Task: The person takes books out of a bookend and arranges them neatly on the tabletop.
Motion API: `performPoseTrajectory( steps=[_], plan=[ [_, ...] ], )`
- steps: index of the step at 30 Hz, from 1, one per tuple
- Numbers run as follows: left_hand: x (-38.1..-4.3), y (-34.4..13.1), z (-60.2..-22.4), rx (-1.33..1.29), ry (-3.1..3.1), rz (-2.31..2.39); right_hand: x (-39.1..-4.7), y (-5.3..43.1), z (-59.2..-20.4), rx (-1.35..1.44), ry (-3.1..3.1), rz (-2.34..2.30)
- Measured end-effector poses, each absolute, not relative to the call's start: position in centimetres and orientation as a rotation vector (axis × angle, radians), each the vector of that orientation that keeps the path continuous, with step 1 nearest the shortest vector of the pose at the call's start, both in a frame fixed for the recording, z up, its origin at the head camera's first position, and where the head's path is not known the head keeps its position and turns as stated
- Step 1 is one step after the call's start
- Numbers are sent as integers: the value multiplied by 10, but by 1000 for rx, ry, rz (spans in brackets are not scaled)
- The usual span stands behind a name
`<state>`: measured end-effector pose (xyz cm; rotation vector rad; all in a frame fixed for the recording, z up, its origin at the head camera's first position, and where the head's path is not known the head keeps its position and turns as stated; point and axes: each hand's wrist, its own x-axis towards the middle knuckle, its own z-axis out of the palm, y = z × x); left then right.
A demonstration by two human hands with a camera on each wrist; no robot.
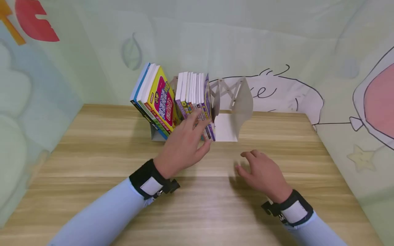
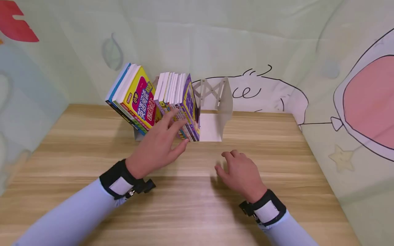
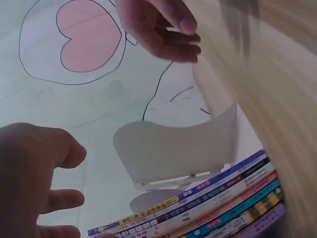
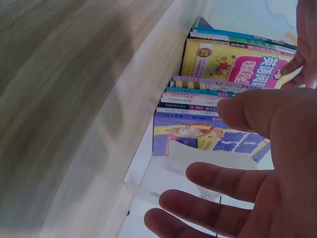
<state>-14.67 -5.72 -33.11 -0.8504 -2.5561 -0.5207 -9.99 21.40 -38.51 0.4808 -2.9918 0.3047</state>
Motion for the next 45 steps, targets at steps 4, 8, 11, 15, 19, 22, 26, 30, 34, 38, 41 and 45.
performPoseTrajectory(
  steps=[4, 8, 11, 15, 19, 22, 26, 30, 34, 38, 41, 45],
  plan=[
    [-158, -54, -324, -842, -2576, -505, -100, 216, -385, 471, -2992, 313],
    [-168, -51, -320, -809, -2618, -491, -101, 219, -387, 461, -2993, 315],
    [-172, -49, -319, -802, -2647, -467, -100, 220, -387, 456, -3007, 310],
    [-174, -48, -319, -803, -2680, -441, -99, 221, -387, 440, -3024, 312],
    [-173, -48, -321, -819, -2691, -437, -96, 220, -388, 434, -3045, 332],
    [-171, -50, -324, -849, -2654, -438, -94, 219, -388, 433, -3065, 348],
    [-170, -51, -328, -869, -2545, -518, -93, 218, -387, 433, -3072, 347],
    [-172, -51, -328, -871, -2439, -654, -92, 218, -387, 434, -3069, 343],
    [-174, -50, -327, -826, -2411, -747, -92, 218, -387, 439, -3070, 351],
    [-177, -48, -326, -778, -2419, -750, -91, 219, -389, 449, -3069, 352],
    [-178, -46, -326, -754, -2418, -709, -91, 221, -391, 462, -3056, 356],
    [-177, -46, -327, -715, -2446, -674, -91, 223, -394, 480, -3033, 376]
  ],
)
